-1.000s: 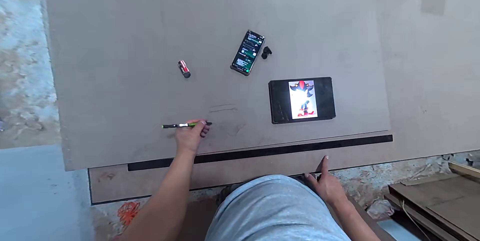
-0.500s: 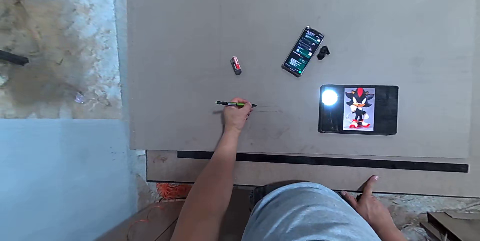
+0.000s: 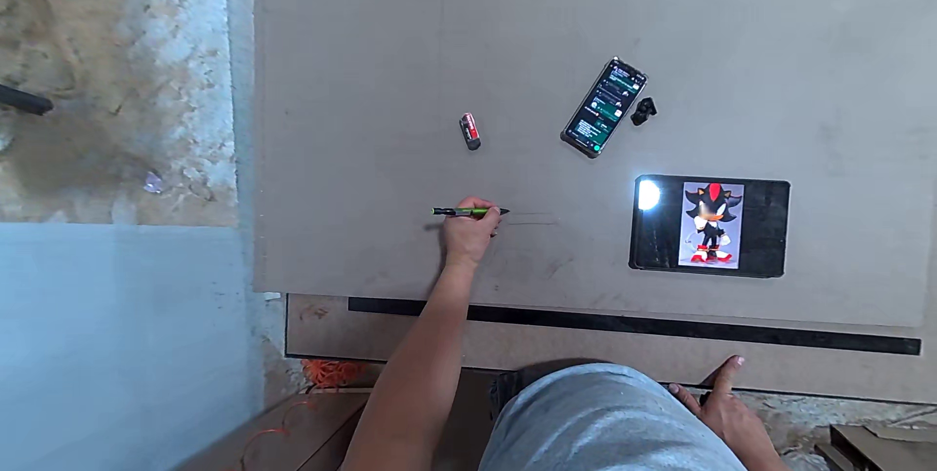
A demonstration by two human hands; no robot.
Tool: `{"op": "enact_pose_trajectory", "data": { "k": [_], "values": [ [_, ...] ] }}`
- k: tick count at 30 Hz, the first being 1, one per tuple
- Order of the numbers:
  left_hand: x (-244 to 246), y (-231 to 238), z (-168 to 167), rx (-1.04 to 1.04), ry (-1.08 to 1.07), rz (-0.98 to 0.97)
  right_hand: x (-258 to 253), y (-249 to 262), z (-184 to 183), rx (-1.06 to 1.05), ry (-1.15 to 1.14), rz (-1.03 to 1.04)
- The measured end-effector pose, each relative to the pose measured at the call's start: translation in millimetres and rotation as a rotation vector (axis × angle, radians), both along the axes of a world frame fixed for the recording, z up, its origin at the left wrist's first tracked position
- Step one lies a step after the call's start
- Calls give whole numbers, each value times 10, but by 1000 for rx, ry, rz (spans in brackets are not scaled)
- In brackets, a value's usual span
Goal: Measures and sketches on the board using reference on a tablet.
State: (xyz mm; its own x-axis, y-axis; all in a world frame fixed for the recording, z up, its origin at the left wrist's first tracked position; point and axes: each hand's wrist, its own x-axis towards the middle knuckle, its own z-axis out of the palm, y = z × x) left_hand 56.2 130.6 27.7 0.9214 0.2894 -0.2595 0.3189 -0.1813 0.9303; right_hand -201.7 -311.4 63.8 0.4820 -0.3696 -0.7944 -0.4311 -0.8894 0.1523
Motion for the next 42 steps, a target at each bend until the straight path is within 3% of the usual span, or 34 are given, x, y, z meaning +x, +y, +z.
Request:
{"op": "enact_pose_trajectory", "data": {
  "k": [9,15,21,25,27,30,35,38,42],
  "values": [
    [17,-13,19,33,26,-18,26,19,36,2,7,-15],
    [13,-71,28,-19,0,70,14,14,36,-2,4,-3],
    [11,-9,-2,38,23,5,17,27,0,10,3,-7],
    [-80,-15,73,24,75,-24,309,35,333,101,153,-83],
    [-160,-133,119,-27,37,-17,559,15,591,239,124,-124],
    [-481,-687,417,-36,91,-212,804,117,796,482,-74,-234],
    [-1144,-1665,696,-213,2,-812,1014,585,781,736,-393,-272],
    [-1249,-1886,768,-158,5,-889,1012,679,721,806,-494,-191],
    [-1178,-1929,840,-5,15,-962,998,591,659,866,-462,-77]
  ]
}}
